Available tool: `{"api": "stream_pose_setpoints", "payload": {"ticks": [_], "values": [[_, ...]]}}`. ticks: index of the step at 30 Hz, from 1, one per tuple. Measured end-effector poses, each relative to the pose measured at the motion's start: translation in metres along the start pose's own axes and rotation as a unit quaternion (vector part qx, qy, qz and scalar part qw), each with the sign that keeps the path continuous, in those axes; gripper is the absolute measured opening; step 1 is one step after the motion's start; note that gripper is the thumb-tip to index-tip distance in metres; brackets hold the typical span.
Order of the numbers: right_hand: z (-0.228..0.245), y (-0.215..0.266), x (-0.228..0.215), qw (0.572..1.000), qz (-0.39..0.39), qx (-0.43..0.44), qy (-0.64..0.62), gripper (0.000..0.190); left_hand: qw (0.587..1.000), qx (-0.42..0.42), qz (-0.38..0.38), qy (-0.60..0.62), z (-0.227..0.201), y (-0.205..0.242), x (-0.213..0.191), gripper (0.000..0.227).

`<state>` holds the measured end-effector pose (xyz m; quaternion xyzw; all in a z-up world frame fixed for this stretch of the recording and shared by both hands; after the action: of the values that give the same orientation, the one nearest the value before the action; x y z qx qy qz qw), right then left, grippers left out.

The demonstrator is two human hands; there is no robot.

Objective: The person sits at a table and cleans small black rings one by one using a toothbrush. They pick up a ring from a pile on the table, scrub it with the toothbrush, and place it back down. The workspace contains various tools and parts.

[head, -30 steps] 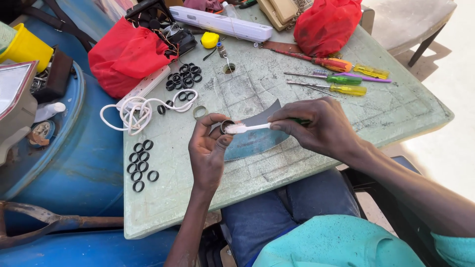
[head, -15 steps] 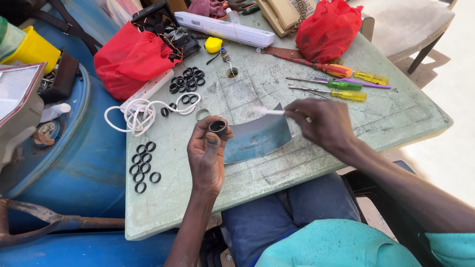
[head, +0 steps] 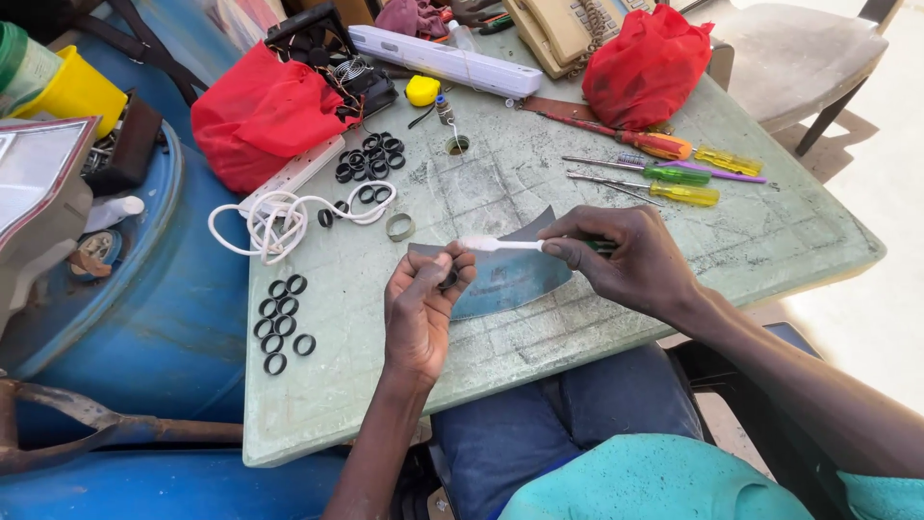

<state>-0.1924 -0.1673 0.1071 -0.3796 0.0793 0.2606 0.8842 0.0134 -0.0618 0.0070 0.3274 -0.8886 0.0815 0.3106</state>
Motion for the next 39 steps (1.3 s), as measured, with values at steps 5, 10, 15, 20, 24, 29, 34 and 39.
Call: {"api": "stream_pose_setpoints", "payload": {"ticks": [5, 10, 15, 20, 24, 29, 34, 39], "values": [[0.006, 0.005, 0.013, 0.997, 0.061, -0.024, 0.049, 0.007, 0.999, -0.019, -0.023, -0.011, 0.009, -0.003, -0.008, 0.012], [0.006, 0.010, 0.018, 0.987, 0.073, -0.064, 0.126, 0.005, 0.998, -0.017, -0.006, -0.059, 0.002, 0.004, 0.000, 0.020], [-0.006, 0.013, 0.012, 0.978, 0.032, -0.087, 0.186, 0.005, 0.986, -0.003, 0.122, -0.112, -0.008, 0.018, 0.036, 0.044], [0.006, 0.011, 0.011, 0.975, 0.029, -0.113, 0.187, 0.007, 0.963, 0.059, 0.168, -0.203, -0.011, 0.014, 0.033, 0.048], [-0.010, 0.021, 0.010, 0.979, 0.015, -0.100, 0.175, 0.015, 0.965, 0.101, 0.151, -0.188, 0.013, -0.007, 0.013, 0.047], [-0.022, 0.023, 0.019, 0.956, 0.083, -0.024, 0.280, 0.013, 0.931, 0.205, 0.151, -0.260, -0.024, 0.014, 0.035, 0.027], [-0.061, 0.038, 0.032, 0.947, 0.266, 0.173, -0.042, 0.043, 0.909, 0.229, 0.167, -0.306, -0.032, 0.032, 0.043, 0.032], [-0.109, 0.048, 0.020, 0.835, 0.229, 0.321, -0.384, 0.044, 0.831, 0.305, 0.030, -0.464, -0.081, 0.048, 0.015, 0.028]]}}
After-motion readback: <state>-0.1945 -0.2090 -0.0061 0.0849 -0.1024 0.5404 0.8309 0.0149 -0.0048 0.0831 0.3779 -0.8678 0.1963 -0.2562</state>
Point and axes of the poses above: each hand's wrist, its own y-axis away from the middle knuckle, its own x-axis out of the palm, z = x × y, the point moved 8 cm from there along -y, towards the middle knuckle, and after that the axes turned 6 degrees about -z, right-handed, at the moved point
